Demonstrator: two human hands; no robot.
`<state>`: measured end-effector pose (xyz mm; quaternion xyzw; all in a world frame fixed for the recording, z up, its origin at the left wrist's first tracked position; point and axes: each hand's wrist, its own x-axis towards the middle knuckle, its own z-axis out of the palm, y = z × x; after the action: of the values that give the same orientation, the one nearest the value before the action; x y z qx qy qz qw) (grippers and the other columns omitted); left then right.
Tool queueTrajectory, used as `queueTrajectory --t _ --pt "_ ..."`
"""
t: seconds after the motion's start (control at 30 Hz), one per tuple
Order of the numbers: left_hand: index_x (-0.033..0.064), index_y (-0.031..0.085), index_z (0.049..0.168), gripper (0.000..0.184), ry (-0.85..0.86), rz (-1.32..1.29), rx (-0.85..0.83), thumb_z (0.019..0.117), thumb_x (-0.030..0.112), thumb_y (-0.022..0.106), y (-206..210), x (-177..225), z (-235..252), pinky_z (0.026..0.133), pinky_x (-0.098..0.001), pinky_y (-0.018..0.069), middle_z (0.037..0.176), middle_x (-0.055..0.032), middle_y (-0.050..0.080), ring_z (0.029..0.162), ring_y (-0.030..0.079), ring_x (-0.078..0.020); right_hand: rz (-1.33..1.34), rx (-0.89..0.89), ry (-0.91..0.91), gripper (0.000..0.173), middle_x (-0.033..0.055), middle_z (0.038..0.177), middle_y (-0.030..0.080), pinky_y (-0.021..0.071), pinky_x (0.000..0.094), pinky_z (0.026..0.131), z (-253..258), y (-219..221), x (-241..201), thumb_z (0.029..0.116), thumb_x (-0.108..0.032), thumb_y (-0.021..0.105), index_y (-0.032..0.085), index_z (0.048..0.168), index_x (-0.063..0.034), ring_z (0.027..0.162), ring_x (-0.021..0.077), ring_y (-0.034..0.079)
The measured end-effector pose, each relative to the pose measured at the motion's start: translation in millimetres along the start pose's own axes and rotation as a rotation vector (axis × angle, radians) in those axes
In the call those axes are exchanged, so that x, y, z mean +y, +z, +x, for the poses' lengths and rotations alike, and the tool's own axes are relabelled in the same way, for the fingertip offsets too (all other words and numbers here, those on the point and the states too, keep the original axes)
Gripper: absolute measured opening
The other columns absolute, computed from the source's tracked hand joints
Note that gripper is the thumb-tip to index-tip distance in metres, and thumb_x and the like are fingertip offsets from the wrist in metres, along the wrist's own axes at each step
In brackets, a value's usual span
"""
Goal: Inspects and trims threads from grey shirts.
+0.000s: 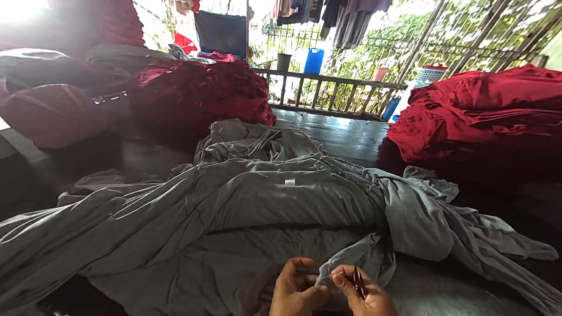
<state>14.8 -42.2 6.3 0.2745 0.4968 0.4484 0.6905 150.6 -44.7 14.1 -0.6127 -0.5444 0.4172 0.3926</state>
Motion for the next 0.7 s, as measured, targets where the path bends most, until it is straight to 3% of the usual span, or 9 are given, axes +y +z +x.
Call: queueTrajectory --t 0.07,0.13,0.23,0.3,0.37,0.43,0.5,0.6,0.7 --pt "-0.0049 0.047 0.122 0.037 0.018 -0.007 0.022 0.0891 -0.014 0.061 1.8 0.1 -1.1 0.077 -0.0219 0.0559 0.083 0.0012 0.068 0.075 0.067 -0.0028 -0.087 0.001 -0.139 0.020 0.0144 0.095 0.070 0.0511 0.0168 0.081 -3.0 -0.2 2.2 0.0959 0.000 0.061 0.067 0.107 0.0158 0.085 0.0022 0.064" --pt "-0.0058 0.046 0.124 0.040 0.071 0.005 0.010 0.0891 -0.014 0.062 1.6 -1.5 -2.3 0.077 -0.0218 0.0560 0.085 0.0008 0.068 0.077 0.067 -0.0024 -0.230 0.009 -0.239 0.026 0.0266 0.100 0.072 0.0568 0.0319 0.085 -4.9 0.5 0.4 0.0933 -0.001 0.065 0.069 0.113 0.0156 0.088 0.0242 0.072" --pt "-0.0104 0.045 0.126 0.041 0.252 0.114 -0.022 0.0892 -0.011 0.062 -0.1 -5.5 -4.1 0.079 -0.0224 0.0559 0.091 -0.0045 0.071 0.082 0.069 -0.0037 -0.378 -0.001 -0.246 0.023 0.0288 0.098 0.072 0.0583 0.0421 0.082 -3.8 3.8 -8.4 0.0940 -0.002 0.065 0.073 0.110 0.0124 0.086 0.0364 0.072" --pt "-0.0151 0.050 0.121 0.034 0.384 0.222 -0.014 0.0894 -0.010 0.063 -1.5 -9.7 -5.0 0.080 -0.0235 0.0561 0.094 -0.0110 0.072 0.083 0.070 -0.0055 -0.334 -0.025 -0.156 0.021 0.0267 0.097 0.072 0.0567 0.0407 0.084 -0.9 5.1 -14.7 0.0943 -0.001 0.063 0.073 0.107 0.0125 0.088 0.0318 0.071" --pt "-0.0158 0.054 0.110 0.024 0.474 0.256 0.003 0.0884 -0.011 0.062 -3.5 -16.7 -3.3 0.079 -0.0213 0.0556 0.093 -0.0119 0.071 0.082 0.068 -0.0031 -0.159 -0.017 -0.026 0.015 0.0129 0.092 0.071 0.0532 0.0240 0.082 3.8 4.1 -15.9 0.0933 0.001 0.063 0.072 0.101 0.0103 0.084 0.0091 0.066" --pt "-0.0145 0.059 0.099 0.013 0.516 0.204 0.008 0.0876 -0.010 0.063 -5.6 -25.8 0.6 0.076 -0.0170 0.0537 0.093 -0.0102 0.070 0.081 0.065 0.0006 0.064 0.007 0.131 0.008 -0.0078 0.080 0.065 0.0469 0.0116 0.066 8.0 1.9 -16.1 0.0934 0.002 0.060 0.069 0.095 0.0017 0.068 -0.0085 0.056" --pt "-0.0119 0.061 0.093 0.007 0.504 0.127 0.009 0.0866 -0.010 0.063 -6.6 -30.3 3.7 0.074 -0.0144 0.0525 0.094 -0.0073 0.070 0.081 0.063 0.0033 0.181 0.023 0.215 0.009 -0.0145 0.073 0.058 0.0401 0.0104 0.054 7.5 1.8 -16.0 0.0958 0.002 0.057 0.064 0.094 -0.0035 0.055 -0.0103 0.046" --pt "-0.0092 0.058 0.098 0.011 0.455 0.070 0.004 0.0873 -0.011 0.062 -6.4 -29.1 5.4 0.074 -0.0158 0.0543 0.093 -0.0027 0.069 0.079 0.064 0.0034 0.105 0.021 0.119 0.008 -0.0083 0.082 0.059 0.0443 0.0113 0.062 1.4 5.9 -8.4 0.0967 0.000 0.056 0.061 0.102 0.0035 0.064 -0.0089 0.051" --pt "-0.0132 0.056 0.106 0.020 0.464 0.095 -0.029 0.0871 -0.012 0.061 -6.9 -28.1 5.1 0.076 -0.0172 0.0542 0.093 -0.0042 0.067 0.081 0.063 0.0023 -0.117 -0.039 -0.036 0.032 0.0154 0.099 0.069 0.0514 0.0197 0.080 -2.8 7.1 -8.7 0.0959 0.000 0.060 0.060 0.123 0.0171 0.083 0.0034 0.062"
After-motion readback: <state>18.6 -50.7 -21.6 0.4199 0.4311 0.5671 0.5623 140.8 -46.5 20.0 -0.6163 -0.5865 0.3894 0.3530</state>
